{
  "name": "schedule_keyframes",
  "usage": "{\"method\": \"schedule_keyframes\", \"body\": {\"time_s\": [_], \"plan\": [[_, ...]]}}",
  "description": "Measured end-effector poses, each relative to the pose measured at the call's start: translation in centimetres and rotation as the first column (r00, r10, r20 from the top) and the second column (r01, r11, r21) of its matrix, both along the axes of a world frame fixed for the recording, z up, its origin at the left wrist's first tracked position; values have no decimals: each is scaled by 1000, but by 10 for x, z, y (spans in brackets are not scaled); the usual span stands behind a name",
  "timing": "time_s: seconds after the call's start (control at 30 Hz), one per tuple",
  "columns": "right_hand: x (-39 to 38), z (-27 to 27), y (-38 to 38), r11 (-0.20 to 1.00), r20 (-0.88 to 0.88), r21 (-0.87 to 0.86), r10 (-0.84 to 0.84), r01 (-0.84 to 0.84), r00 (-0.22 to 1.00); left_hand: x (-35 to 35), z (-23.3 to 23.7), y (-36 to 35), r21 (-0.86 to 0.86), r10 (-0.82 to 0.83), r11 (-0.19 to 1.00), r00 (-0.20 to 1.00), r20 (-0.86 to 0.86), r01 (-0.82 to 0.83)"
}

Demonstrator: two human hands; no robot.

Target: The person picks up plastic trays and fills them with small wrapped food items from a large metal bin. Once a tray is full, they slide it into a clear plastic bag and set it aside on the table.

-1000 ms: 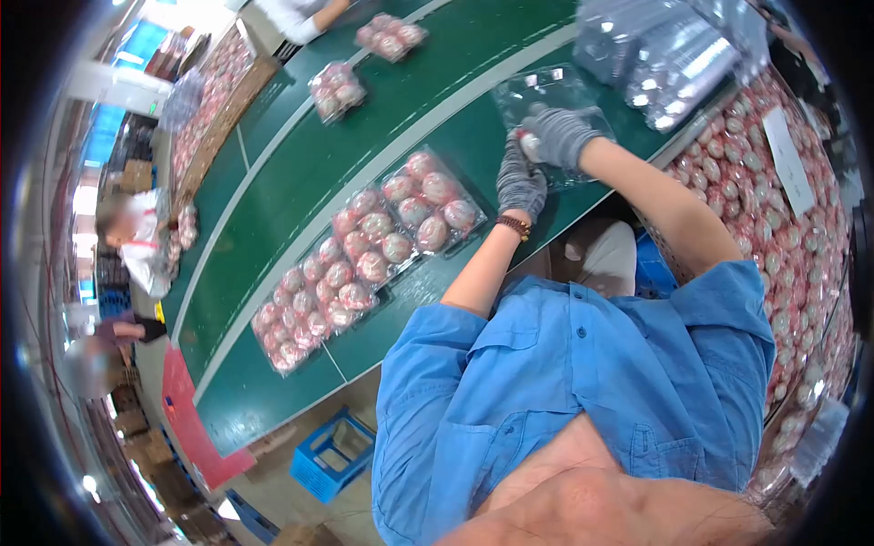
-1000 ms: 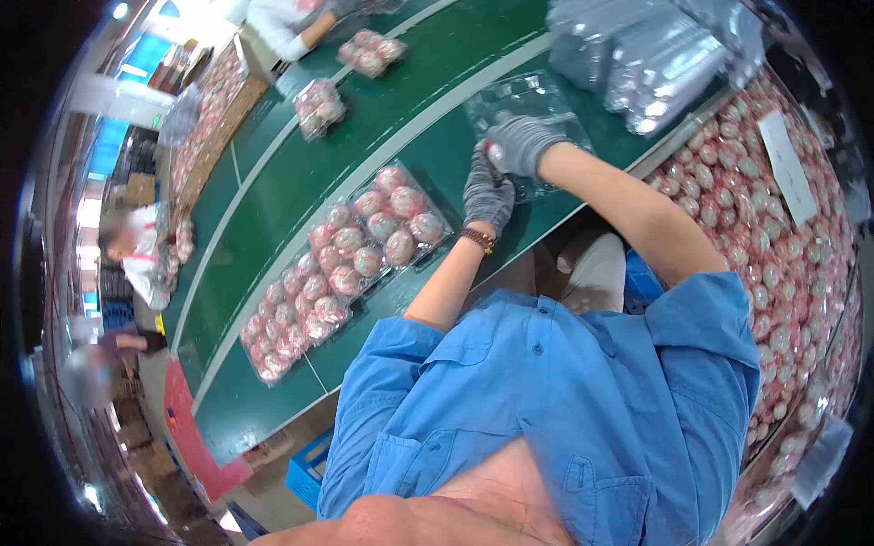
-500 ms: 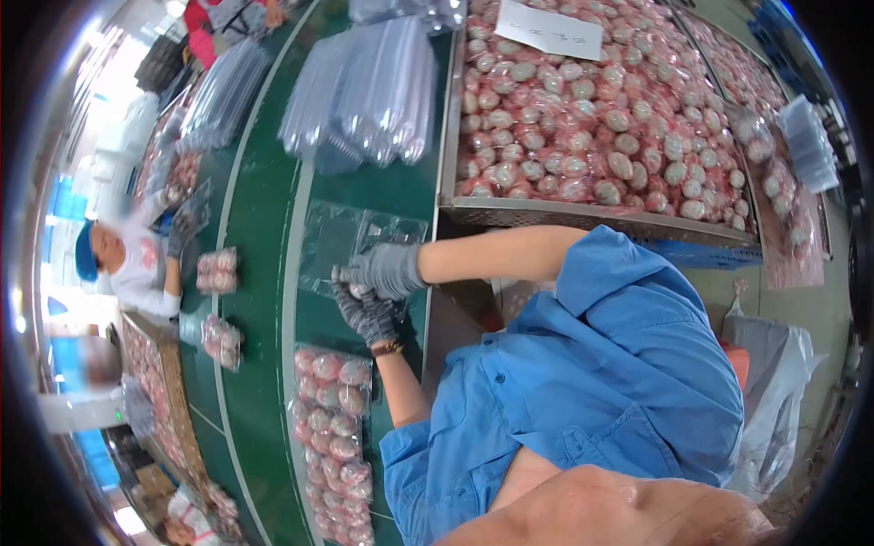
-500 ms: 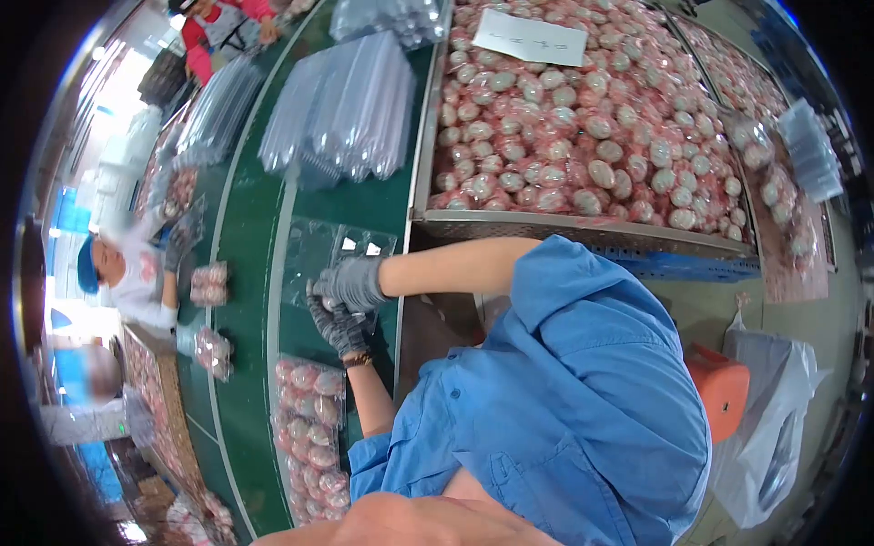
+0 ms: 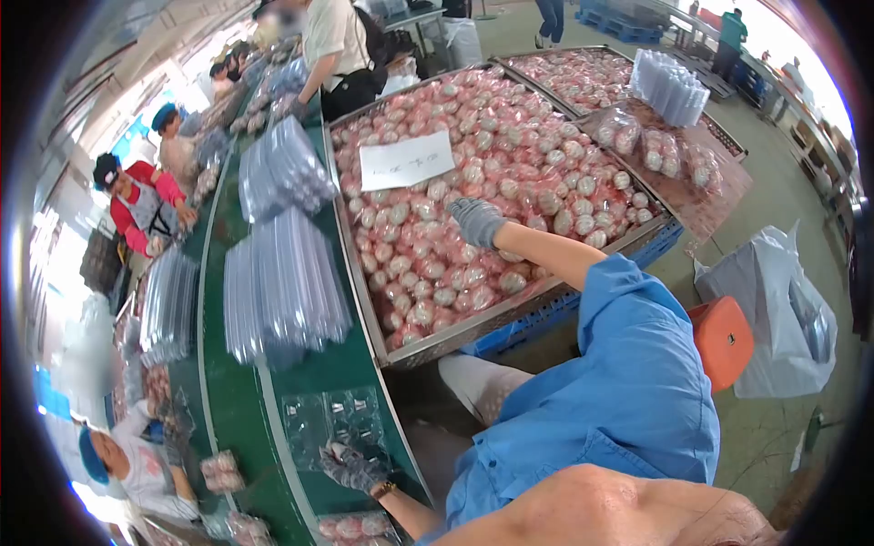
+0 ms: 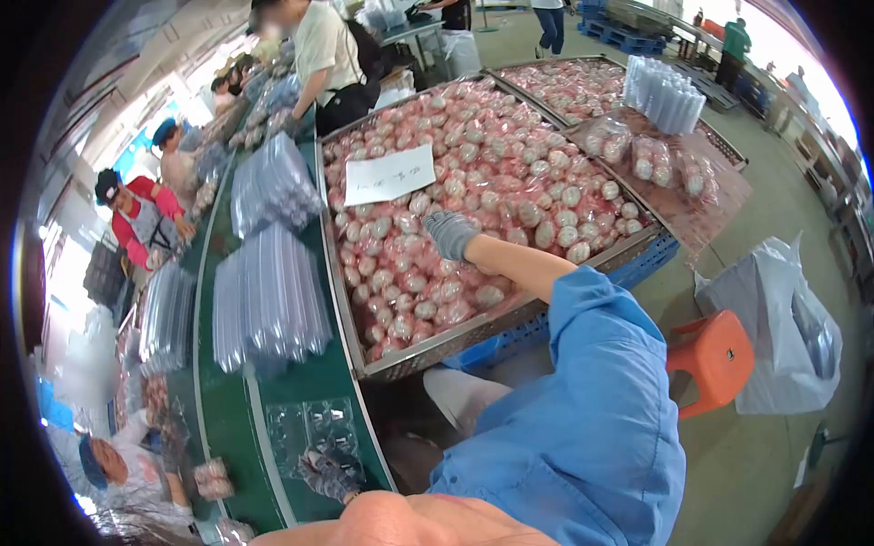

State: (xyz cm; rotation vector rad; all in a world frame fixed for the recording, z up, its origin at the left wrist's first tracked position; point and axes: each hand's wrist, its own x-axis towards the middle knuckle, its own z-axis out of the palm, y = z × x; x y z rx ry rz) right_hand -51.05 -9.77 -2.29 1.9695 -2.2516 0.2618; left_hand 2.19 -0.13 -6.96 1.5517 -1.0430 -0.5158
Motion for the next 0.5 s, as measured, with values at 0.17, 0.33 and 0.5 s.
{"method": "schedule_keyframes", "body": {"time_s": [0.17,0.33,0.5], "plan": [[12,21,-29,856,-120,515,107,-30,987,-7,-3,5,-79,-17,997,928,-371,-14],[3,20,-26,928,-31,331,191,-171,981,0,-8,10,-25,117,992,854,506,-121],[-36,-2,-28,939,965,-225,253,261,-76,-10,25,16,139,24,980,781,624,-141]]}}
